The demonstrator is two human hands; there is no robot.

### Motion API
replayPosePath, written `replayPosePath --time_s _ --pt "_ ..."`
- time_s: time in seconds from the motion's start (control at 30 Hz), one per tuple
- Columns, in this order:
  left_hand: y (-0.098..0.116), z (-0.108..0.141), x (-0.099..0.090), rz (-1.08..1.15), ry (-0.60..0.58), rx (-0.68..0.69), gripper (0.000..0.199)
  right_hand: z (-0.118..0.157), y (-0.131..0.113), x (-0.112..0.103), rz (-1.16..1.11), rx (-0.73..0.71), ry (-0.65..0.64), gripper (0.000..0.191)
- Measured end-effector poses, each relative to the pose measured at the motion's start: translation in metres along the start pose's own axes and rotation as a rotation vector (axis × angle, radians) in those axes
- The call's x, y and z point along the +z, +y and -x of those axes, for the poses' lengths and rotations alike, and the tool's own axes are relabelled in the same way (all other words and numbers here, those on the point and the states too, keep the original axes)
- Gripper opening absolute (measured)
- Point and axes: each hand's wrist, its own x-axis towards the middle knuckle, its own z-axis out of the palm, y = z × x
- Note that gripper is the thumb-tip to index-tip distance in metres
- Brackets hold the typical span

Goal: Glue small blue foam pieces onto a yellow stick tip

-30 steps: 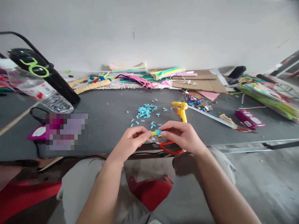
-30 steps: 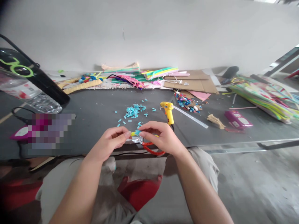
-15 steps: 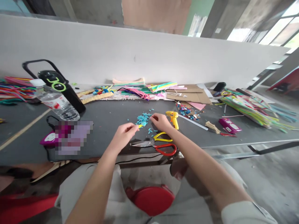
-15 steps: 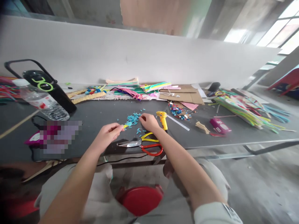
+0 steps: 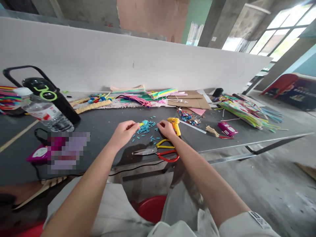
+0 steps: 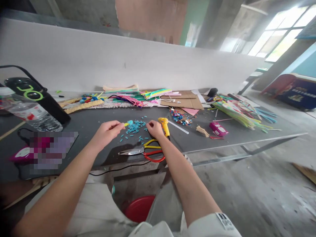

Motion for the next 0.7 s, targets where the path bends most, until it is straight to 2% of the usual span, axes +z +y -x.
replayPosePath --time_s 0.13,0.27,0.37,0.5,0.63,0.7 --pt "0.004 0.019 0.002 -0.005 -0.001 0.024 0.040 -0.002 0.005 0.002 -0.015 -0.007 0.024 0.024" --pt "-0.001 0.045 0.002 -0.064 -0.034 0.017 0.040 -0.002 0.008 0.002 -0.050 -0.010 0.030 0.023" --pt "-0.006 0.054 0.001 -0.090 -0.053 0.035 0.038 -0.002 0.010 0.000 -0.094 -0.010 0.033 0.025" --pt "-0.008 0.049 0.007 -0.107 -0.027 0.020 0.038 0.001 0.010 -0.001 -0.128 -0.026 0.018 0.028" --pt "-0.004 0.037 0.022 -0.047 -0.168 -0.011 0.041 0.004 0.001 -0.001 -0.101 -0.071 -0.030 0.023" --pt "-0.003 0.029 0.030 -0.086 -0.175 -0.014 0.042 0.006 -0.006 -0.005 -0.090 -0.108 -0.078 0.022"
